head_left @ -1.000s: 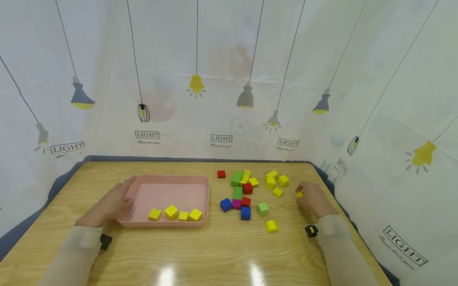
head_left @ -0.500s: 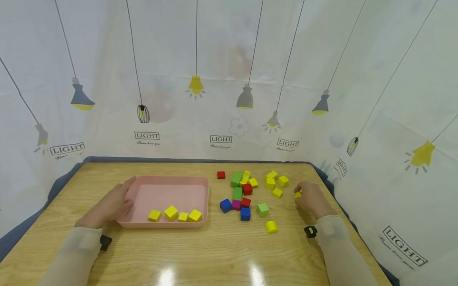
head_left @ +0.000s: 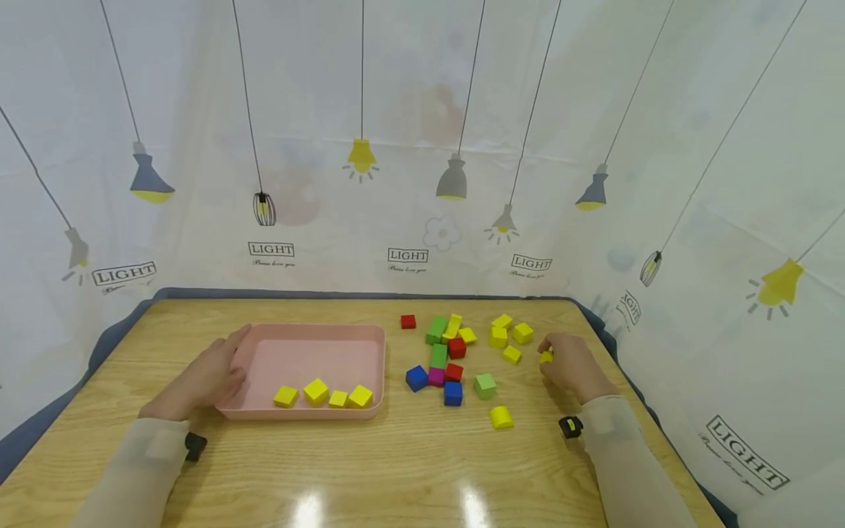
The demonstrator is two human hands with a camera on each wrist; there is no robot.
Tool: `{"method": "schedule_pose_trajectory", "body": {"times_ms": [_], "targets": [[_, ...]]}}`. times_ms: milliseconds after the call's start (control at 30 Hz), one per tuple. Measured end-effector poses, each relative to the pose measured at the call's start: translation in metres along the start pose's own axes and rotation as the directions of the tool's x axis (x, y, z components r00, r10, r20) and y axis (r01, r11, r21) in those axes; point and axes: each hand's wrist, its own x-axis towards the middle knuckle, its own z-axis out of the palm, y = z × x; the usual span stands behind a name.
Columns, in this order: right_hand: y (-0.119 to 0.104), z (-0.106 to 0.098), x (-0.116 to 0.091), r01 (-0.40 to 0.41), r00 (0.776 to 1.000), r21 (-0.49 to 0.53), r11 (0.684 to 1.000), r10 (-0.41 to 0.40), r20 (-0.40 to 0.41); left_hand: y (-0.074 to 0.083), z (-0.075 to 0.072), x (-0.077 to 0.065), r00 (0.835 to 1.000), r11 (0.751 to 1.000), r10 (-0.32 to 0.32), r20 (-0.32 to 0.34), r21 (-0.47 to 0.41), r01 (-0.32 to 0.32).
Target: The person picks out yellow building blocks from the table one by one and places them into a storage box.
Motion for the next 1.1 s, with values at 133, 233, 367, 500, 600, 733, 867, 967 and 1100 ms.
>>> {"method": "schedule_pose_trajectory", "body": {"times_ms": [133, 233, 367, 500, 600, 733, 867, 967, 1100], "targets": [[-0.008, 0.001, 0.002, 0.02, 1.0, 0.013, 1.0, -0.02, -0.007, 0.0, 0.0, 0.0, 1.0, 1.0, -0.002, 0.002, -0.003, 0.002], [-0.017, 0.001, 0.002, 0.043, 0.999, 0.017, 0.999, -0.043, -0.028, 0.0, -0.001, 0.0, 1.0, 1.0, 0.002, 0.004, -0.004, -0.002], [-0.033, 0.002, 0.0, 0.097, 0.993, 0.0, 0.995, -0.096, -0.069, -0.002, 0.0, 0.001, 1.0, 1.0, 0.011, -0.001, 0.003, -0.011], [-0.051, 0.002, -0.002, 0.161, 0.982, -0.014, 0.987, -0.161, -0.097, -0.003, 0.0, 0.003, 1.0, 1.0, 0.007, 0.001, 0.002, -0.007], [-0.067, 0.002, -0.004, 0.187, 0.977, -0.014, 0.982, -0.187, -0.104, -0.004, 0.0, 0.003, 1.0, 1.0, 0.0, 0.008, -0.001, 0.0], [-0.09, 0.003, -0.004, 0.216, 0.971, -0.003, 0.976, -0.215, -0.1, -0.002, -0.001, 0.002, 1.0, 1.0, 0.0, 0.008, 0.002, 0.0], [-0.114, 0.005, -0.005, 0.259, 0.963, 0.042, 0.965, -0.255, -0.087, -0.001, -0.002, 0.001, 1.0, 1.0, -0.004, 0.013, 0.001, 0.004], [-0.132, 0.007, -0.005, 0.275, 0.96, 0.055, 0.96, -0.271, -0.069, -0.001, -0.001, 0.001, 1.0, 1.0, -0.006, 0.016, -0.004, 0.006], [-0.156, 0.012, -0.004, 0.296, 0.955, 0.053, 0.954, -0.293, -0.052, -0.001, -0.001, 0.002, 1.0, 1.0, 0.007, 0.009, -0.002, -0.007]]}}
